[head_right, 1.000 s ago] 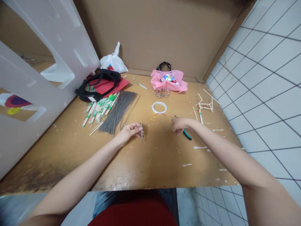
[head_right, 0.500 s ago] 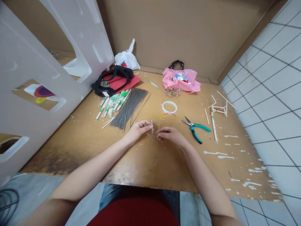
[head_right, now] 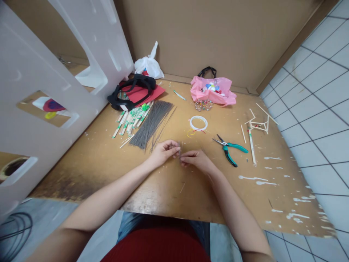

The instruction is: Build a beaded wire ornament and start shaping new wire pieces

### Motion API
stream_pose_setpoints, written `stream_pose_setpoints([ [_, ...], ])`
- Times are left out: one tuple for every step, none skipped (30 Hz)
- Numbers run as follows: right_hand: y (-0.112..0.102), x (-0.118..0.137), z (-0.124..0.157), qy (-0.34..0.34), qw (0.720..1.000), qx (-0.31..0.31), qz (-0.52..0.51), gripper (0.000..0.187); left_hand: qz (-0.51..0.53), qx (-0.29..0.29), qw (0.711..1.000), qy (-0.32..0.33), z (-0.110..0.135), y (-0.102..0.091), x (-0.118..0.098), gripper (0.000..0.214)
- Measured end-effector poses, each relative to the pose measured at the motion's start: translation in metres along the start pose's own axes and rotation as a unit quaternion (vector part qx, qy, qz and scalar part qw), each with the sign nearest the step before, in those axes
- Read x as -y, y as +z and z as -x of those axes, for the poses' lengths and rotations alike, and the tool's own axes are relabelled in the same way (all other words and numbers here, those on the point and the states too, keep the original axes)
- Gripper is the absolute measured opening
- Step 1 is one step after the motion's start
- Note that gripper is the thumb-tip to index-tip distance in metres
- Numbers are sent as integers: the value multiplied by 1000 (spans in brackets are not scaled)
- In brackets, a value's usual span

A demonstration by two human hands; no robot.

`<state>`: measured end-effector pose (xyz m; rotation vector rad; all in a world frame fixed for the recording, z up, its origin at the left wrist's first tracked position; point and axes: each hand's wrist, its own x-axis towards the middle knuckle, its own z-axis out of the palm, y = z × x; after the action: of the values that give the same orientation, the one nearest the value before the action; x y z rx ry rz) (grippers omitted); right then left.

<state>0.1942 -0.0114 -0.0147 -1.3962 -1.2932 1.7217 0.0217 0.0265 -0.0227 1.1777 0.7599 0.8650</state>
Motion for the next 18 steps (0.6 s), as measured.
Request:
stream_pose_setpoints([
  [1, 0, 0, -5, 1000, -1, 9, 26, -2, 2, 1000, 1, 0, 0, 0, 32],
  [2, -1, 0, -11, 1000, -3, 17, 26, -6, 3, 1000, 5, 1, 1, 0, 31],
  [3, -1, 0, -18, 999, -8, 25, 25, -14, 2, 1000, 11, 1, 1, 0, 30],
  [5, -2, 0, -26, 999, -15, 34, 25, -28, 0, 999, 21, 2, 1, -1, 28],
  [7, -3, 0, -38, 998, -27, 45, 25, -47, -3, 998, 34, 3, 2, -2, 26],
  [8, -4, 0, -53, 996, -43, 60, 24, -69, -6, 996, 51, 5, 2, -4, 23],
  [9, -5, 0, -73, 992, -64, 81, 23, -92, -8, 993, 71, 6, 2, -6, 21],
  [10, -6, 0, -95, 986, -86, 104, 22, -114, -11, 989, 92, 7, 2, -7, 20],
  [10, -7, 0, -119, 979, -108, 128, 21, -134, -14, 985, 112, 8, 3, -9, 19],
  [9, -8, 0, -142, 970, -129, 149, 20, -151, -17, 980, 130, 9, 3, -9, 18],
  [9, -10, -1, -164, 961, -144, 169, 19, -167, -23, 975, 146, 10, 3, -9, 18],
  [8, -11, -1, -184, 952, -155, 189, 19, -185, -27, 969, 159, 10, 4, -9, 18],
  [7, -12, -2, -199, 943, -162, 211, 18, -205, -28, 963, 171, 11, 3, -7, 18],
  [7, -14, -3, -209, 934, -168, 236, 18, -228, -24, 956, 182, 10, 3, -6, 18],
  [6, -15, -3, -215, 924, -173, 264, 18, -253, -13, 948, 192, 10, 3, -4, 18],
  [6, -17, -4, -215, 915, -175, 293, 19, -280, 4, 939, 199, 9, 2, -1, 18],
  [6, -18, -4, -212, 907, -174, 319, 19, -306, 25, 930, 204, 9, 1, 0, 18],
  [6, -19, -5, -208, 900, -171, 344, 19, -330, 47, 920, 205, 9, 0, 2, 19],
])
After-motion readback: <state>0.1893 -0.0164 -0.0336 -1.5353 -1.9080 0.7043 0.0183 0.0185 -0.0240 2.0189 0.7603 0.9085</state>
